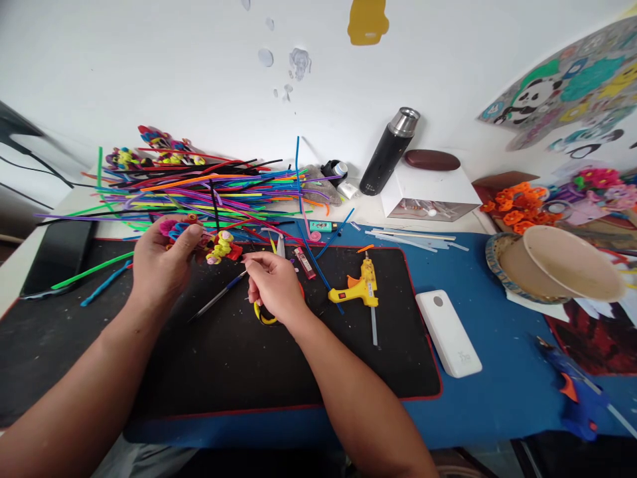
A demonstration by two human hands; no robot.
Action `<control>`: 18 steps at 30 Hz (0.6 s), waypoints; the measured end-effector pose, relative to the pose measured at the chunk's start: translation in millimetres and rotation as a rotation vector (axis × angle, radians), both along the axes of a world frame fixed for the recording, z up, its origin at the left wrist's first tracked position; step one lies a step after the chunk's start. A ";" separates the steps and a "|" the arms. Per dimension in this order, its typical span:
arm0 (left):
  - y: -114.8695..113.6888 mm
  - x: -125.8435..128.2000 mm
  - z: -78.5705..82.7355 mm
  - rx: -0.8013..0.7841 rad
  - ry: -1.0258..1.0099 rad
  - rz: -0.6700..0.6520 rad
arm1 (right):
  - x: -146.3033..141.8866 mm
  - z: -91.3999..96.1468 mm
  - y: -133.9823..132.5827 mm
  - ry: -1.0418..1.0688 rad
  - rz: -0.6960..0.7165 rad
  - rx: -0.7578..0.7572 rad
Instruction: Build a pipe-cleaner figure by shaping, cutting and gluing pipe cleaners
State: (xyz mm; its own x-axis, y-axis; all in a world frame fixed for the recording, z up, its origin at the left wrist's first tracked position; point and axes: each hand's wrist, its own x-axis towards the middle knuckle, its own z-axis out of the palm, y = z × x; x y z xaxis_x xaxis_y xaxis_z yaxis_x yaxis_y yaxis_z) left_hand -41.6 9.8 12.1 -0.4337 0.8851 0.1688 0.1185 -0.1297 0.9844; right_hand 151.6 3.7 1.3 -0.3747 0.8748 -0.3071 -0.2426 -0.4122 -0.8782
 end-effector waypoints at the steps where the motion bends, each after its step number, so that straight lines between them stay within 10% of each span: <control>1: 0.2 0.0 -0.8 0.005 0.006 0.004 | -0.1 -0.1 -0.1 0.004 -0.002 -0.001; 18: 1.0 -1.6 -5.3 0.000 0.084 0.057 | 0.0 0.3 -1.5 0.029 -0.007 -0.015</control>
State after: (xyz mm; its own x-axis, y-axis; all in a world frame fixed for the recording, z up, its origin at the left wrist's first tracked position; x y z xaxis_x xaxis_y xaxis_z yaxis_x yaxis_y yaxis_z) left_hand -43.2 10.8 6.9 -0.4676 0.8595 0.2065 0.2082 -0.1200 0.9707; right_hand 151.6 2.3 1.6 -0.3773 0.8728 -0.3096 -0.2712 -0.4238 -0.8642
